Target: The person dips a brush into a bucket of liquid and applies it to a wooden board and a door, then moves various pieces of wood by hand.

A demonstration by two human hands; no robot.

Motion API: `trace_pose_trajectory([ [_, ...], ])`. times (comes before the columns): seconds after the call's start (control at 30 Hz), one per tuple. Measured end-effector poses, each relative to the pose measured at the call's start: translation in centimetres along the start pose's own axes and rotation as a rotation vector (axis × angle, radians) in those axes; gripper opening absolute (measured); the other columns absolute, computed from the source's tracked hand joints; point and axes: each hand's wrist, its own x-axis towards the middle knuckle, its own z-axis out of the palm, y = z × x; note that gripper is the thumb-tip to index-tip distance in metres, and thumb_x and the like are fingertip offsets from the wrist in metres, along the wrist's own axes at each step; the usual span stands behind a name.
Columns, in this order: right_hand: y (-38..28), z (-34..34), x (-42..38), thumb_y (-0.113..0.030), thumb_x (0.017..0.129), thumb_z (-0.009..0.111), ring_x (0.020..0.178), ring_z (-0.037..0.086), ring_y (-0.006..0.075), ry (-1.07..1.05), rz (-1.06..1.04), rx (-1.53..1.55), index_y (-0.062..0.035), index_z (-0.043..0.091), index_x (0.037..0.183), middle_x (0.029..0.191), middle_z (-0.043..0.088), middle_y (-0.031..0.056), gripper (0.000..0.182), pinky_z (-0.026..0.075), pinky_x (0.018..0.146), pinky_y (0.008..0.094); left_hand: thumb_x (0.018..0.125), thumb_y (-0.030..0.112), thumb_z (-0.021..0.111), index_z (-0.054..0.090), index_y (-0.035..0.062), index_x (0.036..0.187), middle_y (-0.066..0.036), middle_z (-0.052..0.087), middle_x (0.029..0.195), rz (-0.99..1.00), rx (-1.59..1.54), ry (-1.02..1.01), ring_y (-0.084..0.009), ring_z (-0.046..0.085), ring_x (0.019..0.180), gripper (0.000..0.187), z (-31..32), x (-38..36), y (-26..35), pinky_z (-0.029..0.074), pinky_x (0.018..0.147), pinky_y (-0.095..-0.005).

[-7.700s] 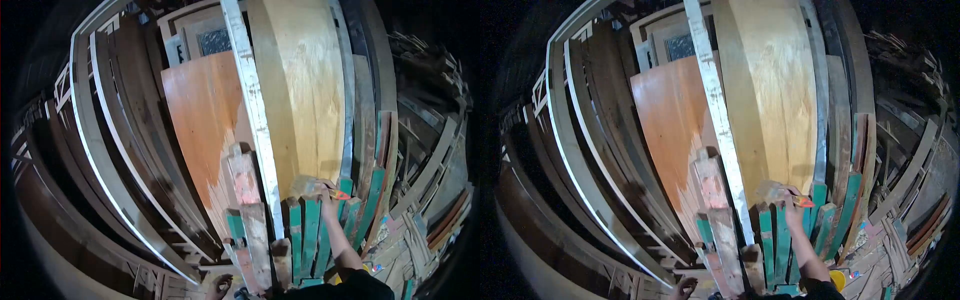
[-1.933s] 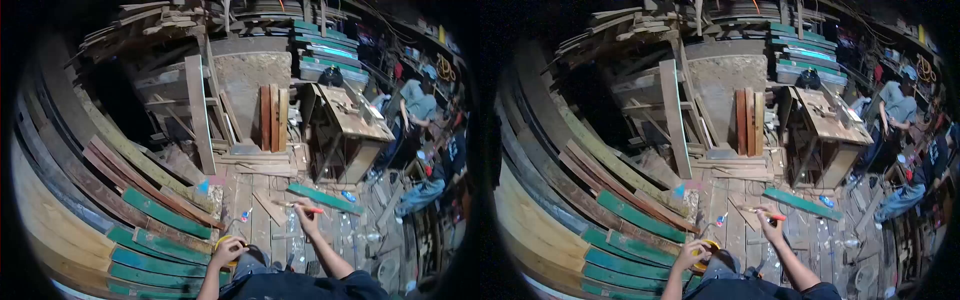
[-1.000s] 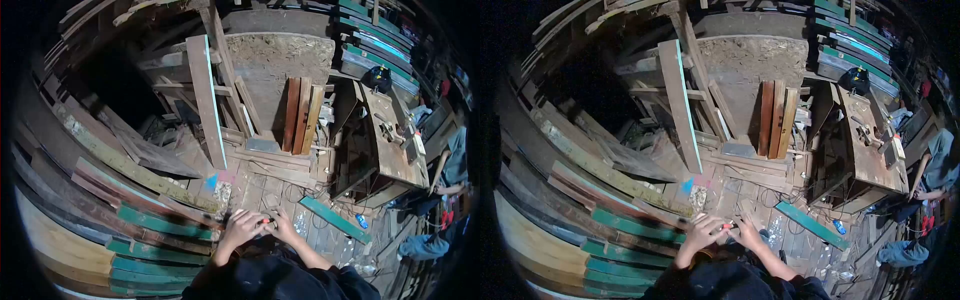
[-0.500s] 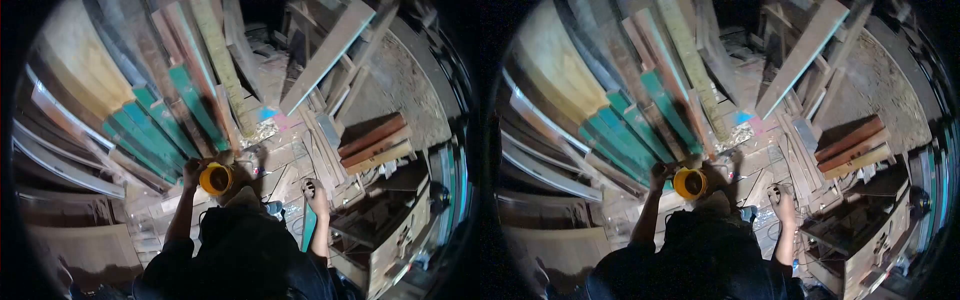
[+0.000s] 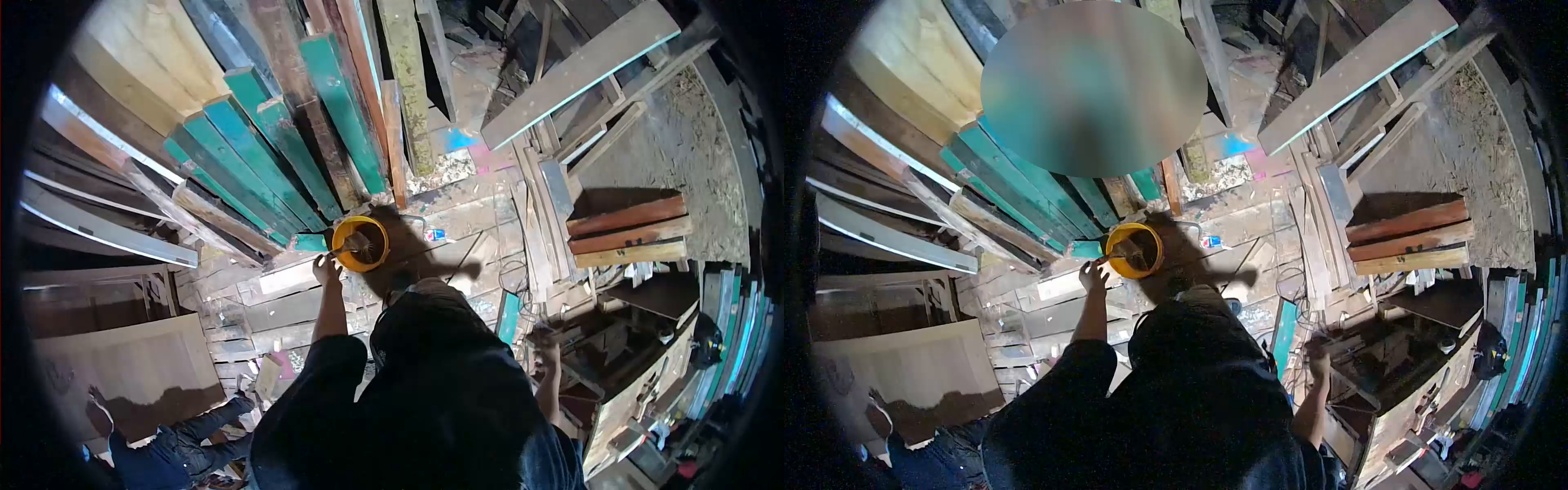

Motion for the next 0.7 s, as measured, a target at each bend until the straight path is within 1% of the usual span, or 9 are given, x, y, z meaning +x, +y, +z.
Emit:
trace_pose_trajectory([
  [0.03, 5.4, -2.1, -2.2, -0.013, 0.093, 0.064, 0.067, 0.063, 0.0129, -0.066, 0.152, 0.305, -0.0037, 0.068, 0.106, 0.082, 0.068, 0.0053, 0.017, 0.053, 0.059, 0.0315, 0.092, 0.021, 0.068, 0.048, 0.0104, 0.133, -0.016, 0.057, 0.123, 0.001, 0.219, 0.129, -0.0324, 0.059, 0.102, 0.047, 0.7, -0.1, 0.0, 0.059, 0.066, -0.0486],
  [0.13, 8.0, -1.5, -12.3, -0.012, 0.093, 0.064, 0.067, 0.063, 0.0137, 0.049, 0.457, 0.121, -0.0031, 0.067, 0.108, 0.084, 0.068, 0.006, 0.017, 0.053, 0.059, 0.0318, 0.092, 0.027, 0.068, 0.041, 0.0168, 0.138, -0.015, 0.054, 0.128, 0.083, 0.243, 0.17, -0.0346, 0.055, 0.109, 0.055, 0.4, 6.6, -4.7, 0.057, 0.068, -0.0548],
  [0.27, 8.1, 0.6, -17.7, -0.011, 0.094, 0.064, 0.067, 0.063, 0.0146, 0.06, 0.603, 0.103, -0.0024, 0.066, 0.11, 0.086, 0.068, 0.0069, 0.018, 0.054, 0.059, 0.0321, 0.092, 0.022, 0.067, 0.044, 0.019, 0.136, -0.006, 0.059, 0.115, 0.211, 0.055, 0.078, -0.0201, 0.057, 0.091, 0.05, 1.6, 6.9, -5.9, 0.051, 0.066, -0.0381],
  [0.43, 7.0, 2.4, -15.4, -0.01, 0.094, 0.064, 0.067, 0.064, 0.0158, 0.078, 0.521, 0.19, -0.0014, 0.064, 0.112, 0.089, 0.068, 0.008, 0.02, 0.055, 0.059, 0.0325, 0.09, 0.007, 0.063, 0.046, 0.0107, 0.135, -0.009, 0.053, 0.117, 0.145, -0.09, -0.096, -0.0167, 0.053, 0.092, 0.048, 2.0, -0.5, -1.3, 0.047, 0.077, -0.038],
  [0.53, 5.8, 2.6, -10.1, -0.01, 0.094, 0.064, 0.066, 0.064, 0.0165, 0.129, 0.357, 0.3, -0.0009, 0.063, 0.113, 0.091, 0.068, 0.0087, 0.021, 0.055, 0.059, 0.0327, 0.09, 0.01, 0.059, 0.049, 0.0174, 0.132, -0.001, 0.056, 0.095, 0.149, -0.133, -0.192, -0.0138, 0.053, 0.089, 0.044, 1.9, 0.5, 0.1, 0.046, 0.075, -0.038],
  [0.57, 10.3, 1.0, -6.0, -0.004, 0.092, 0.064, 0.072, 0.065, 0.0157, -0.102, 0.287, 0.461, -0.001, 0.064, 0.114, 0.094, 0.068, 0.0093, 0.022, 0.054, 0.06, 0.0315, 0.092, 0.012, 0.059, 0.049, 0.0178, 0.132, -0.002, 0.057, 0.097, 0.137, -0.215, -0.214, -0.0152, 0.054, 0.089, 0.042, 1.8, 2.1, 0.4, 0.046, 0.075, -0.0385],
  [0.63, 0.3, 2.6, -3.8, 0.0, 0.088, 0.063, 0.087, 0.065, 0.0153, 0.045, 0.198, 0.253, -0.0021, 0.065, 0.118, 0.096, 0.069, 0.0091, 0.03, 0.054, 0.069, 0.0303, 0.094, 0.014, 0.057, 0.047, 0.02, 0.136, -0.006, 0.058, 0.115, 0.216, -0.084, -0.231, -0.0231, 0.056, 0.101, 0.044, 4.8, 1.7, 2.7, 0.047, 0.082, -0.0422],
  [0.67, 0.8, 3.3, -1.3, -0.007, 0.093, 0.062, 0.07, 0.066, 0.0129, 0.174, -0.069, -0.079, -0.0036, 0.062, 0.119, 0.091, 0.068, 0.0062, 0.026, 0.053, 0.058, 0.0277, 0.095, 0.015, 0.056, 0.05, 0.0201, 0.134, -0.007, 0.057, 0.118, 0.219, -0.103, -0.276, -0.0259, 0.056, 0.104, 0.041, 5.7, 3.3, 3.2, 0.047, 0.085, -0.0425],
  [0.7, -0.3, 2.7, 0.8, -0.008, 0.094, 0.061, 0.072, 0.065, 0.0121, 0.078, 0.055, -0.126, -0.0049, 0.063, 0.12, 0.093, 0.07, 0.0067, 0.026, 0.051, 0.059, 0.0263, 0.095, 0.016, 0.055, 0.052, 0.019, 0.132, -0.009, 0.057, 0.123, 0.178, -0.135, -0.284, -0.027, 0.058, 0.103, 0.037, 8.0, 1.4, 5.0, 0.048, 0.085, -0.0423],
])
